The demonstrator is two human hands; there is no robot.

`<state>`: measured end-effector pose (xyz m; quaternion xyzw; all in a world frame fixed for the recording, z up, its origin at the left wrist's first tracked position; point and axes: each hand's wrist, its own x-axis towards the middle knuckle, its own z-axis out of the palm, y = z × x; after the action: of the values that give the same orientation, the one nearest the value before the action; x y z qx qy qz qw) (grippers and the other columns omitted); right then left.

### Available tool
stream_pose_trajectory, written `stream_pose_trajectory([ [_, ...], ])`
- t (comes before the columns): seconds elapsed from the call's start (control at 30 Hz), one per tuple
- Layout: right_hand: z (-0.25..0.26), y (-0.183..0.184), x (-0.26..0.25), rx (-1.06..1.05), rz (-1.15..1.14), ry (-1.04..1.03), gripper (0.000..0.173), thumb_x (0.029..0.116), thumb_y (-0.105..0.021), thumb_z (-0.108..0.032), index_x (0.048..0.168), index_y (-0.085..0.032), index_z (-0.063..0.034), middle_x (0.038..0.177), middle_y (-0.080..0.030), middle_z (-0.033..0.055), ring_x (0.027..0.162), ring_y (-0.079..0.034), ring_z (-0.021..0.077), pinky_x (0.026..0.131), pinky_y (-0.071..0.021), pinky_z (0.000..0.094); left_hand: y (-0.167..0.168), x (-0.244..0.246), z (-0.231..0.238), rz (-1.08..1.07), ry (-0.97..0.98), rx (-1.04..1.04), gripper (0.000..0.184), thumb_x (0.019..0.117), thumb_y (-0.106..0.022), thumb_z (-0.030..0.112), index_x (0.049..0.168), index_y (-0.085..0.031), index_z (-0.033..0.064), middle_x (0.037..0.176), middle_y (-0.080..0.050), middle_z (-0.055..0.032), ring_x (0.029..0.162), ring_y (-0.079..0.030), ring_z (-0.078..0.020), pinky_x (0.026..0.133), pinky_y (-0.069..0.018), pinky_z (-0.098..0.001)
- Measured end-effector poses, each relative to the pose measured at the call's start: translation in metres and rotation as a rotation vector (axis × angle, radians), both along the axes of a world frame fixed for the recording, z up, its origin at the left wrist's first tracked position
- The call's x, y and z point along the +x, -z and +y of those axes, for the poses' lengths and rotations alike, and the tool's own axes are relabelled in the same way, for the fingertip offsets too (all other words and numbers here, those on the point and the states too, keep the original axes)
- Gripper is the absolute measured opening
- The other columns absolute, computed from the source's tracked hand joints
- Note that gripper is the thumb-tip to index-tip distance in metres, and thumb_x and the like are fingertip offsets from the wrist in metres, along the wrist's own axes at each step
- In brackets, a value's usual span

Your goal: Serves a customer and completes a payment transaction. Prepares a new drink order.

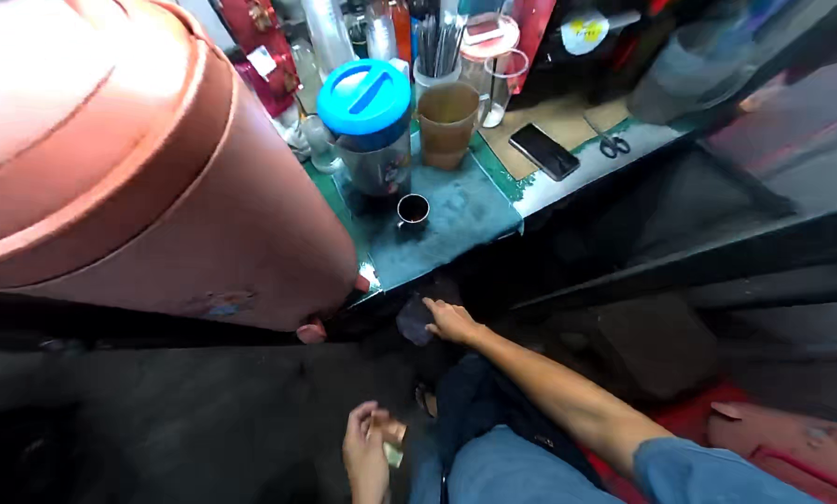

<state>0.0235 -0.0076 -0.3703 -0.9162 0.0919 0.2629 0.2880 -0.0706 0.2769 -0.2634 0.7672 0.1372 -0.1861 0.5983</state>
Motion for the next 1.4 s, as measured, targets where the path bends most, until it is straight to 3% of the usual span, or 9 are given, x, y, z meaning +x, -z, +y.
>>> stream_pose_trajectory([
  [0.13,0.026,-0.01,0.027,-0.147,-0.037,0.154,0.047,0.1009,-0.057,-0.029,0.14,-0.055,-0.0012,0.127,-0.064,0.0284,0.11,-0.067,0.0473,0.089,-0.0526,0.0636,-0.004,-0.034,0.03,-0.058,-0.225,0.054,0.027,0.0921,-0.043,-0.012,0.116,-0.054,-0.0074,0.087,-0.066,-0.0069,0.058,-0.063,-0.0073,0.052,-0.0557,-0.0243],
  [0.4,0.005,-0.002,0.032,-0.123,0.09,0.09,0.042,0.1055,-0.049,-0.033,0.118,-0.066,0.0038,0.122,-0.068,0.0264,0.119,-0.065,0.043,0.096,-0.0506,0.061,-0.026,-0.037,0.034,-0.2,-0.29,0.032,0.024,0.1004,-0.035,-0.001,0.108,-0.058,-0.0014,0.08,-0.066,0.0005,0.049,-0.05,0.0004,0.044,-0.0412,-0.0143],
  [0.73,0.007,-0.002,-0.083,0.011,0.34,-0.066,0.056,0.1077,-0.048,-0.042,0.11,-0.068,0.0095,0.122,-0.067,0.0309,0.121,-0.062,0.0466,0.099,-0.0468,0.0653,-0.009,0.037,-0.03,-0.405,0.458,0.44,0.025,0.0966,-0.06,0.014,0.117,-0.073,0.0057,0.112,-0.073,-0.0097,0.085,-0.07,-0.0157,0.076,-0.0591,-0.036],
  [0.8,0.012,-0.003,-0.099,0.029,0.473,-0.128,0.057,0.1109,-0.041,-0.041,0.117,-0.067,0.0105,0.13,-0.064,0.0315,0.129,-0.058,0.0468,0.105,-0.0433,0.0655,0.003,0.064,-0.058,-0.336,0.637,0.546,0.031,0.099,-0.058,0.015,0.126,-0.069,0.0073,0.122,-0.069,-0.0135,0.108,-0.069,-0.0269,0.095,-0.0557,-0.0473],
  [0.9,0.021,-0.005,-0.122,0.061,0.559,-0.148,0.056,0.1119,-0.039,-0.039,0.122,-0.066,0.0081,0.134,-0.063,0.0299,0.131,-0.057,0.0465,0.107,-0.0418,0.0665,0.026,0.098,-0.102,-0.205,0.827,0.77,0.048,0.1028,-0.055,0.029,0.148,-0.052,0.0141,0.147,-0.054,-0.015,0.111,-0.068,-0.035,0.092,-0.0554,-0.0542],
  [1.03,0.014,-0.004,-0.135,0.161,0.528,-0.157,0.05,0.1119,-0.04,-0.035,0.125,-0.065,0.0067,0.133,-0.063,0.0299,0.13,-0.057,0.0465,0.107,-0.0413,0.0679,0.054,0.135,-0.144,-0.051,0.775,0.773,0.072,0.1005,-0.058,0.044,0.159,-0.033,0.009,0.154,-0.045,-0.0199,0.121,-0.062,-0.039,0.099,-0.051,-0.0564],
  [1.13,-0.005,-0.036,-0.132,0.247,0.45,-0.232,0.051,0.1108,-0.043,-0.039,0.122,-0.066,0.0046,0.121,-0.066,0.0296,0.121,-0.061,0.0454,0.103,-0.0445,0.0647,0.069,0.153,-0.157,0.105,0.628,0.624,0.077,0.094,-0.07,0.043,0.151,-0.04,0.0007,0.142,-0.053,-0.0252,0.13,-0.055,-0.0397,0.108,-0.0446,-0.0567],
  [1.3,-0.054,-0.115,-0.079,0.376,0.022,-0.026,0.038,0.1064,-0.055,-0.036,0.127,-0.07,-0.0069,0.115,-0.073,0.0143,0.107,-0.071,0.0268,0.101,-0.0531,0.0519,0.09,0.157,-0.156,0.154,0.337,0.444,0.052,0.0856,-0.08,0.021,0.127,-0.061,-0.0039,0.113,-0.07,-0.021,0.109,-0.067,-0.0351,0.098,-0.0518,-0.0545],
  [1.4,-0.065,-0.084,-0.016,0.107,-0.188,0.133,0.036,0.1052,-0.056,-0.03,0.131,-0.068,-0.0092,0.124,-0.071,0.0125,0.113,-0.069,0.0281,0.102,-0.0523,0.0512,0.096,0.146,-0.15,0.076,0.255,0.269,0.039,0.089,-0.076,0.01,0.124,-0.064,-0.0009,0.106,-0.073,-0.0142,0.1,-0.07,-0.0261,0.093,-0.055,-0.0478],
])
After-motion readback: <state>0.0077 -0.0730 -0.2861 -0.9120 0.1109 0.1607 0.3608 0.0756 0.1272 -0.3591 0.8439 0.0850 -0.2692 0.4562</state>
